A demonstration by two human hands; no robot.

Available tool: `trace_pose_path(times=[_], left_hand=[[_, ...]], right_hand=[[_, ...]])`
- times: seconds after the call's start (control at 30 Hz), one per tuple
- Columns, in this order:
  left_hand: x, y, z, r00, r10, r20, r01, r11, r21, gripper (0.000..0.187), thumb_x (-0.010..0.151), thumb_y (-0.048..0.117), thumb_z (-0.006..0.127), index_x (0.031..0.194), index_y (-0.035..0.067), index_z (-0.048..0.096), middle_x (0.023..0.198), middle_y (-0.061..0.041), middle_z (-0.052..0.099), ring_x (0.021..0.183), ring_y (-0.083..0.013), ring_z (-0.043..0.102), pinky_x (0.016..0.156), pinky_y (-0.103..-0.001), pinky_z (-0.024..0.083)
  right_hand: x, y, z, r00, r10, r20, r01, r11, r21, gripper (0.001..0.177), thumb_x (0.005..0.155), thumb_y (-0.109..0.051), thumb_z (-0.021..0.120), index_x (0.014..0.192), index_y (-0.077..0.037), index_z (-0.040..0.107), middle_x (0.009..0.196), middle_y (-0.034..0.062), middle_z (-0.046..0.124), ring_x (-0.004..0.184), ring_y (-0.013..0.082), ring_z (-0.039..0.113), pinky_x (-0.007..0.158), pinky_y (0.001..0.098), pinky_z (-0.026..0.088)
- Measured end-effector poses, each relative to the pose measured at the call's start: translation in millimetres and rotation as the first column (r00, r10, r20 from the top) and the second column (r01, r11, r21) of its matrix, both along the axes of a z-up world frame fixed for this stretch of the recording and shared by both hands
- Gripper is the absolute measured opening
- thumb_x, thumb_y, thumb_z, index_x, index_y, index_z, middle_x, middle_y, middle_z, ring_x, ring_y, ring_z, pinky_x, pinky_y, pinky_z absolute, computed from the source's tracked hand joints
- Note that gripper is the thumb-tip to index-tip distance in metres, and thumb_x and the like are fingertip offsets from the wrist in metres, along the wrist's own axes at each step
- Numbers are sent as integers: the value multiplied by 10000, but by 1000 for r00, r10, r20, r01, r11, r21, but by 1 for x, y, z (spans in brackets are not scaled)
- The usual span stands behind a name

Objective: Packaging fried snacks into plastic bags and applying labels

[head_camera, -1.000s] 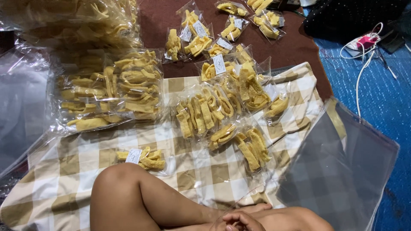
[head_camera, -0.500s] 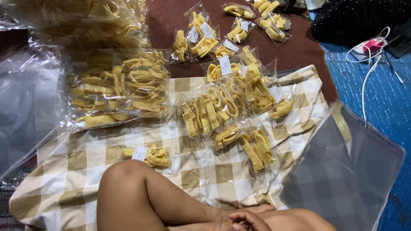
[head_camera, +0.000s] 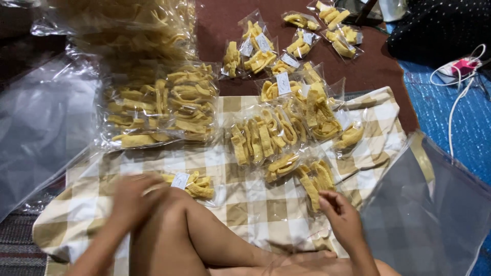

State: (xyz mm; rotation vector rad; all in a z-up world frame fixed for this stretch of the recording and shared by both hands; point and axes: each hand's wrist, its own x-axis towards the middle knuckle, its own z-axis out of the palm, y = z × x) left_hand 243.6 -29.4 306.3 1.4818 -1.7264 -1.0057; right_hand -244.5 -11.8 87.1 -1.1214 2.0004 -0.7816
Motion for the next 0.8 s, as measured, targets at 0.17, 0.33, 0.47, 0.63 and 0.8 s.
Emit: trace_pose_path(times=[0.17,0.33,0.47,0.63,0.8], left_hand=[[-96,-157,-313,386,-444,809,233,895,380,1082,686,646,920,1528,279,348,1566,-75,450,1429,-321,416,1112,-544,355],[-100,-166,-306,300,-448,842,228,891,392,439,669,209,843,1037,275,613,1006,38,707,1056,-215,631,1151,-543,307],[-86,-155,-258,752,139,644,-48,987,-156,321,810,543,811,901,255,703,809,26,734,669,-208,659,993,-488,445],[-129,-108,-233,758,511,-406,-451,859,242,564,758,190,880,1246,138,601,984,-63,707,829,-176,681,660,-269,570],[-201,-54,-254,804,375,-461,-94,846,524,442,742,188,900,1108,160,655,1021,-56,714,905,-185,654,769,-281,547]], right_hand=[[2,4,-10,984,-150,-99,162,980,115,328,929,-216,676,1243,-167,759,1175,58,793,1030,194,725,881,346,596],[18,11,-2,997,15,-75,-6,993,118,257,901,-255,683,1099,-185,831,1005,-8,854,876,108,751,778,266,568],[33,5,7,995,53,-80,-42,991,128,291,887,-315,692,1122,-204,823,1051,-38,851,885,96,757,803,260,575],[56,15,-15,986,64,155,-63,998,-11,322,860,-245,752,1161,-140,800,1076,25,832,971,125,748,867,272,575],[71,24,-42,947,207,248,-220,975,26,733,778,-503,747,1423,-189,595,1285,48,750,1111,166,743,965,312,577]])
